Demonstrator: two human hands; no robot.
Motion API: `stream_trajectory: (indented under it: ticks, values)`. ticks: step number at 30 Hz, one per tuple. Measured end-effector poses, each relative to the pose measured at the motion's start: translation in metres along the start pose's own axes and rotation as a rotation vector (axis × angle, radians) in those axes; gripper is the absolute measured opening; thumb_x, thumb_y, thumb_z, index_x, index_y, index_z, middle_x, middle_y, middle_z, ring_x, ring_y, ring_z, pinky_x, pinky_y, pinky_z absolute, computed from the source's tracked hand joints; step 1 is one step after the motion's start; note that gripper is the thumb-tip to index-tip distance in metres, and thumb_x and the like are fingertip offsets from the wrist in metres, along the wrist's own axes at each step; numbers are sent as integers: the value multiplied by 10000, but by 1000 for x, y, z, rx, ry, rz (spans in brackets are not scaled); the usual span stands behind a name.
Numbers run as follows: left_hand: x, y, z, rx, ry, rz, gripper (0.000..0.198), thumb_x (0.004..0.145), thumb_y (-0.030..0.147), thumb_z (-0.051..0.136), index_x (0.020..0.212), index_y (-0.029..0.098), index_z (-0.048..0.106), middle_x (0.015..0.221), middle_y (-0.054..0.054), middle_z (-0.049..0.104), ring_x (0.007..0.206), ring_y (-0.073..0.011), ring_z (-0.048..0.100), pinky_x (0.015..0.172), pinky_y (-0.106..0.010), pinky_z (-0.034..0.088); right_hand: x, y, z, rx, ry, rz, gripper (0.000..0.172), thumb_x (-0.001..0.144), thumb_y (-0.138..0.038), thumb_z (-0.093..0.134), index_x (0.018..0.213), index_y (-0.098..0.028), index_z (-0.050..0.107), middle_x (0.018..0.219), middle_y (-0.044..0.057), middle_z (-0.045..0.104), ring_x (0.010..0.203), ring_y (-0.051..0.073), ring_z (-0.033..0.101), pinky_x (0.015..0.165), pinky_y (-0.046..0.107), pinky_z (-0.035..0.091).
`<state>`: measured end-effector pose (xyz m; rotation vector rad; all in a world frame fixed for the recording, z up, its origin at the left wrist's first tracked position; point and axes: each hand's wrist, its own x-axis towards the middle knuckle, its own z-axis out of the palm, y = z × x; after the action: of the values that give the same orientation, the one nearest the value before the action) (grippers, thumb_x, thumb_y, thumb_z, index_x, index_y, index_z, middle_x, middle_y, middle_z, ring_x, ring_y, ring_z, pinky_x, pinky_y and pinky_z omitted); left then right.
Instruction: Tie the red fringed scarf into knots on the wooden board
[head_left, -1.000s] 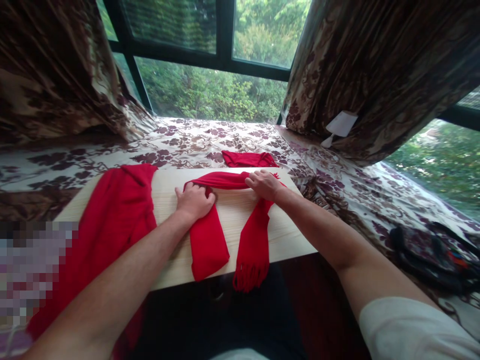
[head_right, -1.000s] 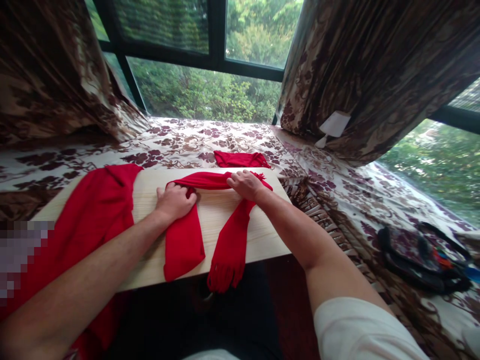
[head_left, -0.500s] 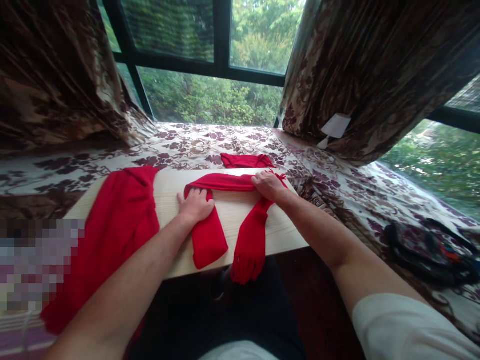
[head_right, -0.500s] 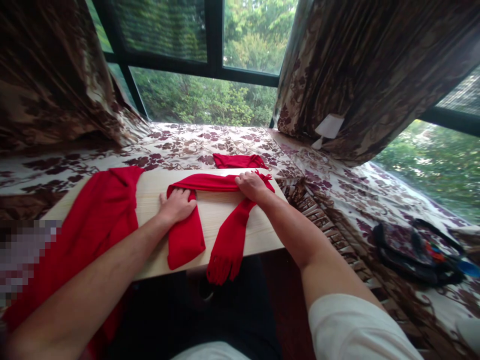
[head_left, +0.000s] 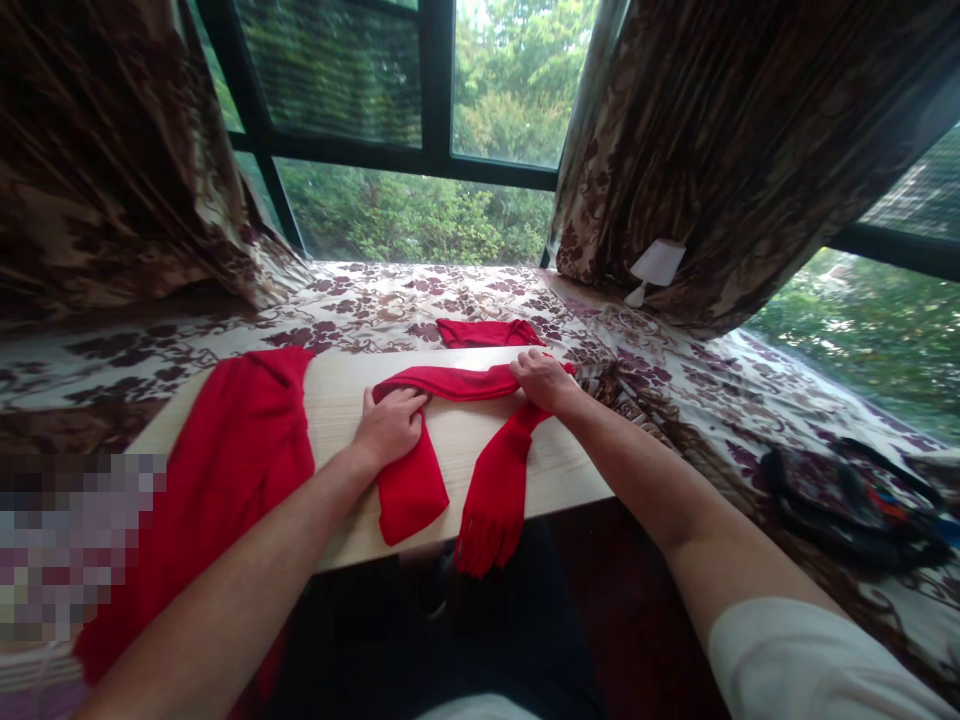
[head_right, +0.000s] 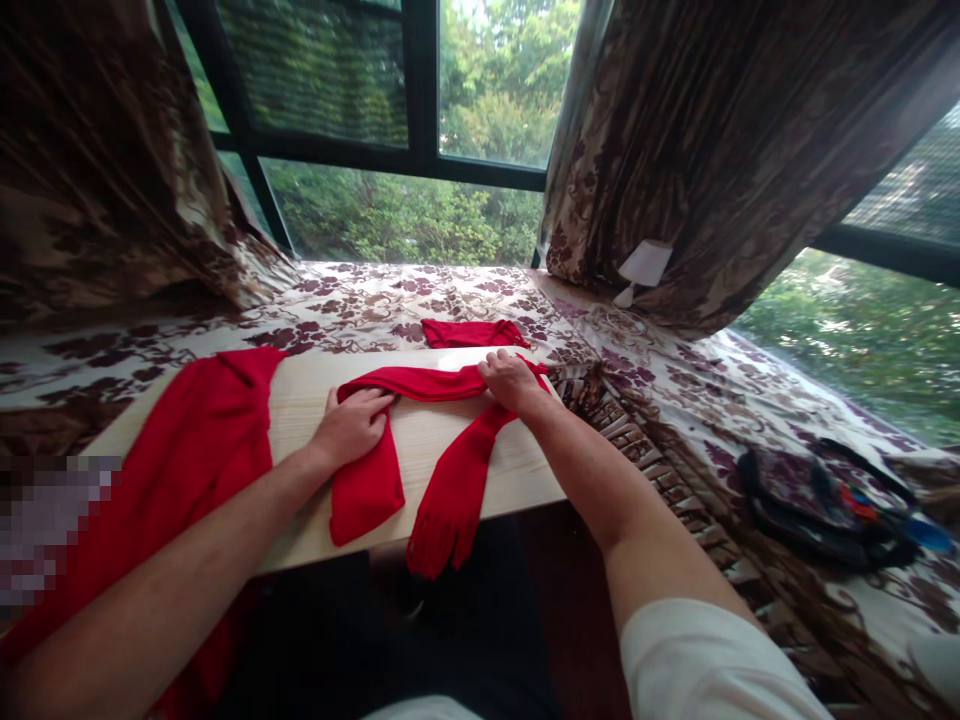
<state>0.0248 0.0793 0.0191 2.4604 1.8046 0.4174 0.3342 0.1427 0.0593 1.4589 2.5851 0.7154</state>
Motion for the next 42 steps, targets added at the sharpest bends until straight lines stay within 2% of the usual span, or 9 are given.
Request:
stream_trajectory:
  ticks: [5,11,18,24,27,31,35,40,42]
  values:
    - [-12,-5,1,18,-197,89,633,926,544,411,1518,320,436,1608,-38,373,1480,-350,309,1172,-711,34,2,10,5,10,48,81,307,951,-97,361,1062,-88,648,1073,204,627,1012,316,529,798,382,418]
    - [-21,-3,2,45,-60,97,566,987,404,301,1539,323,396,1598,-22,390,1479,-286,332,1184,-678,-80,-8,24,12,113,129,260,229,858,-65,481,1020,-108,637,1092,180,623,1046,291,519,810,341,416]
    - [-14,-6,1,51,-179,-11,670,971,514,293,1594,268,265,1647,-72,281,1496,-336,281,1166,-718,87,-14,28,8,145,134,287,225,859,-82,490,1034,-131,622,1122,166,613,1067,282,509,806,328,415]
    - [-1,-10,-6,96,-46,-114,536,966,453,313,1402,240,540,1399,-125,613,1261,-355,552,1134,-757,-13,-8,34,-4,128,190,316,253,883,-91,463,1069,-135,629,1140,172,600,1081,294,497,821,340,423]
    - [-3,-10,-6,133,-3,-146,460,962,430,325,1156,212,681,1225,-131,701,1152,-333,611,1160,-693,76,-5,30,-2,111,157,270,275,903,-82,435,1087,-133,634,1147,174,602,1081,290,503,833,341,432]
    - [-7,-16,-3,110,-34,-157,465,963,458,322,1150,209,667,1242,-146,684,1169,-326,602,1090,-585,311,-2,22,8,74,12,203,311,955,-101,381,1126,-115,640,1152,191,613,1106,301,525,830,351,450]
    - [-11,-21,-7,104,-42,-110,455,950,454,352,1181,200,650,1248,-148,680,1172,-331,598,1073,-599,311,-1,17,16,93,-151,107,306,942,-103,418,1140,-123,651,1159,191,630,1103,288,559,823,345,462]
    - [-13,-12,-23,158,134,-37,378,930,409,411,926,184,714,1002,-145,723,1031,-314,642,1024,-510,392,-1,15,13,76,-83,83,293,869,-128,517,1136,-110,637,1154,204,643,1096,309,568,933,418,415]
    - [-8,-6,-26,123,233,14,381,928,399,425,1035,177,716,1099,-151,709,1122,-311,612,1009,-459,424,-2,15,13,72,-48,161,313,848,-140,536,1146,-104,625,1168,215,641,1106,318,567,955,436,398]
